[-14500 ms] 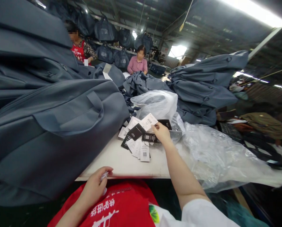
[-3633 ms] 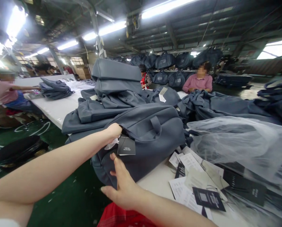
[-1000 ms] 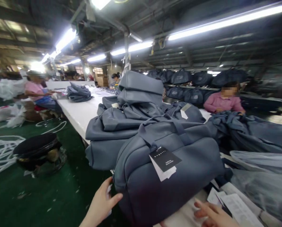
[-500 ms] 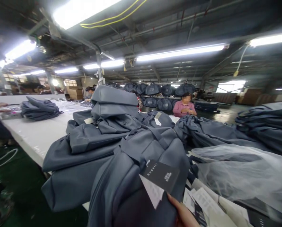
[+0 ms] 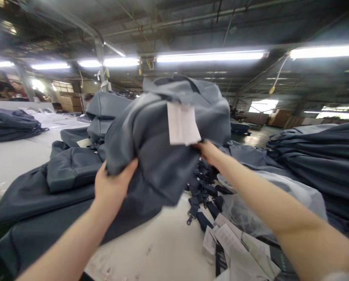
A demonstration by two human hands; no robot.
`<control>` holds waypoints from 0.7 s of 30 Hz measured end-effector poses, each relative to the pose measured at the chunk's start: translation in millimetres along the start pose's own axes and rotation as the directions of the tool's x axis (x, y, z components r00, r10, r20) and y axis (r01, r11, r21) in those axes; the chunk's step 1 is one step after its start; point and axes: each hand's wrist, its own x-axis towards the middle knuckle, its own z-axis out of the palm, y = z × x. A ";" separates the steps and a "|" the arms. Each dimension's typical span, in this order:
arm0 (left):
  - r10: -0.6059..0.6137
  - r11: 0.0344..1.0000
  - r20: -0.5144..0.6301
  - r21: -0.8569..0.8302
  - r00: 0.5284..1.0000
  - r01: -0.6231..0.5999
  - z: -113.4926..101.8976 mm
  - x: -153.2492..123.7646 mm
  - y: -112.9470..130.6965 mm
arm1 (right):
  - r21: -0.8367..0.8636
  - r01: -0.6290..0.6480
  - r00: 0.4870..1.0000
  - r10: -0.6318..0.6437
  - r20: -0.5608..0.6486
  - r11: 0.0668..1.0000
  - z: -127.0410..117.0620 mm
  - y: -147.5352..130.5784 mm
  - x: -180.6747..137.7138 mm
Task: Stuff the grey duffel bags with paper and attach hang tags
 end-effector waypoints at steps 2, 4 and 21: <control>0.169 0.986 -0.064 -0.003 0.984 -0.169 21.9 49.4 51.7 | -0.082 0.033 0.998 -0.037 -0.050 0.996 -8.9 -28.0 22.7; 0.266 0.962 -0.174 -0.016 0.948 -0.273 33.6 70.3 82.2 | -0.171 0.088 0.990 -0.104 -0.090 0.981 -10.3 -46.5 35.1; -0.160 0.810 0.584 -0.382 0.796 0.444 82.5 -215.7 -141.5 | 0.057 -0.361 0.676 0.219 0.703 0.931 29.3 173.1 -266.9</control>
